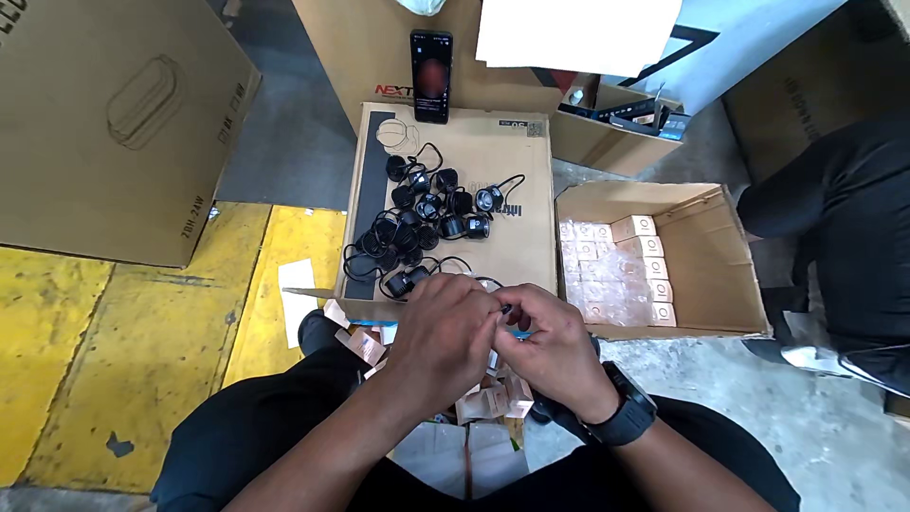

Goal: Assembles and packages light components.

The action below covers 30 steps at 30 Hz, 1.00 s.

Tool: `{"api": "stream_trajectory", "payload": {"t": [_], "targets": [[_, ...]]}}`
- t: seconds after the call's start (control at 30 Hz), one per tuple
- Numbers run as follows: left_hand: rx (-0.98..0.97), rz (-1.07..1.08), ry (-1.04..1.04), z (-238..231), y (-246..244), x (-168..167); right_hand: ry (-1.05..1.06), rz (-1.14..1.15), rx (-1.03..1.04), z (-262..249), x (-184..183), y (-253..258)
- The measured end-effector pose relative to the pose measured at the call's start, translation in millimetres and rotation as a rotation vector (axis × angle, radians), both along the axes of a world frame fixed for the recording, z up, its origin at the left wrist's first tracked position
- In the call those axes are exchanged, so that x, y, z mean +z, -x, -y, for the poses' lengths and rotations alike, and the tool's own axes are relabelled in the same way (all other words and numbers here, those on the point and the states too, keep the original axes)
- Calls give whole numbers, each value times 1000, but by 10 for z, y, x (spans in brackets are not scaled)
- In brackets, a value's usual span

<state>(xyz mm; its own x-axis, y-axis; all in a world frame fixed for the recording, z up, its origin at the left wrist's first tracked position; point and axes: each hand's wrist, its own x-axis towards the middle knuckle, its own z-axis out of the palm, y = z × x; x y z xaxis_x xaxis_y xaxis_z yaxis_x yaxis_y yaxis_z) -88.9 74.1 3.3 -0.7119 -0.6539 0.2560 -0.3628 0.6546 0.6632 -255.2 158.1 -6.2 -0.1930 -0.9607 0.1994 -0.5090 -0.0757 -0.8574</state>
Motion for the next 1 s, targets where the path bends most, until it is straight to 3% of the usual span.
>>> {"api": "stream_trajectory", "payload": {"t": [0.43, 1.0], "targets": [[1, -10, -99, 28, -23, 52, 41, 15, -8, 20, 11, 66], [46, 33, -3, 61, -40, 48, 47, -24, -3, 10, 16, 81]]}}
